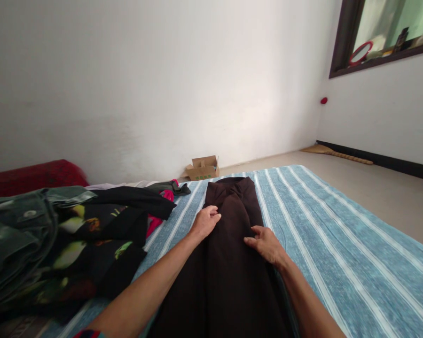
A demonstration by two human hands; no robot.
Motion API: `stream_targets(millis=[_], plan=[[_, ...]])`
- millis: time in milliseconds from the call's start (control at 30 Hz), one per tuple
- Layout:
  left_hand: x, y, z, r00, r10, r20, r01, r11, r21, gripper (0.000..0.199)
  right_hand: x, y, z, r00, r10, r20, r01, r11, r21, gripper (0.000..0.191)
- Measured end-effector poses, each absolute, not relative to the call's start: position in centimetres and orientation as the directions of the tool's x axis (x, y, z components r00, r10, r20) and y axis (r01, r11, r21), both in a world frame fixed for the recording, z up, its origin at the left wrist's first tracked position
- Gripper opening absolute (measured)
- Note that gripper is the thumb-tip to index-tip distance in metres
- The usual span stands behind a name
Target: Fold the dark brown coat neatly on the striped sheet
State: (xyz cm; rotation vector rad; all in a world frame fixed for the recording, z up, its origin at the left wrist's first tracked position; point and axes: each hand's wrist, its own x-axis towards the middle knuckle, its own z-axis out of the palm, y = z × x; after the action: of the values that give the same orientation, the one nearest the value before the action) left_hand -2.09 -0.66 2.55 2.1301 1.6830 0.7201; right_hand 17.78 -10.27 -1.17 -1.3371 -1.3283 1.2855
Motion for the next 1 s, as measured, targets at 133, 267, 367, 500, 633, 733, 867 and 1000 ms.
stream_targets(millis=[133, 267, 367, 500, 633, 733, 867, 1000], plan=[[-2.3, -0.9, 1.7, 0.137, 0.980, 0.146, 0.777, -0.198, 0.598, 0.036, 17.7, -10.5, -0.9, -0.158, 0.981, -0.112, 0.098, -0.097, -0.990, 0.024], [-2.7, -1.1, 1.1, 0.106, 0.986, 0.129, 0.758, -0.165, 0.631, 0.035, 17.4, -11.0, -0.2, -0.330, 0.940, -0.082, -0.062, -0.108, -0.992, 0.030], [-2.9, -1.4, 0.9, 0.099, 0.987, 0.126, 0.748, -0.157, 0.645, 0.033, 16.9, -11.5, 0.9, -0.402, 0.915, -0.022, -0.166, -0.097, -0.981, 0.043], [-2.8, -2.0, 1.5, 0.080, 0.983, 0.162, 0.764, -0.165, 0.624, 0.034, 15.8, -12.0, 2.0, -0.443, 0.895, 0.057, -0.248, -0.061, -0.967, 0.057], [-2.4, -3.4, 3.0, 0.061, 0.966, 0.249, 0.786, -0.201, 0.585, 0.028, 14.1, -12.1, 2.1, -0.436, 0.897, 0.070, -0.299, -0.072, -0.952, 0.074], [-2.1, -4.8, 4.1, 0.107, 0.956, 0.275, 0.731, -0.263, 0.630, 0.024, 13.2, -12.1, 1.8, -0.438, 0.895, 0.081, -0.330, -0.077, -0.941, 0.079], [-2.0, -6.6, 4.8, 0.161, 0.974, 0.158, 0.620, -0.225, 0.752, 0.036, 12.7, -12.2, 1.7, -0.479, 0.869, 0.124, -0.288, -0.022, -0.957, 0.072], [-2.2, -7.8, 5.0, 0.092, 0.996, 0.019, 0.612, -0.072, 0.788, 0.034, 12.7, -12.2, 1.7, -0.529, 0.835, 0.149, -0.204, 0.045, -0.978, 0.062]])
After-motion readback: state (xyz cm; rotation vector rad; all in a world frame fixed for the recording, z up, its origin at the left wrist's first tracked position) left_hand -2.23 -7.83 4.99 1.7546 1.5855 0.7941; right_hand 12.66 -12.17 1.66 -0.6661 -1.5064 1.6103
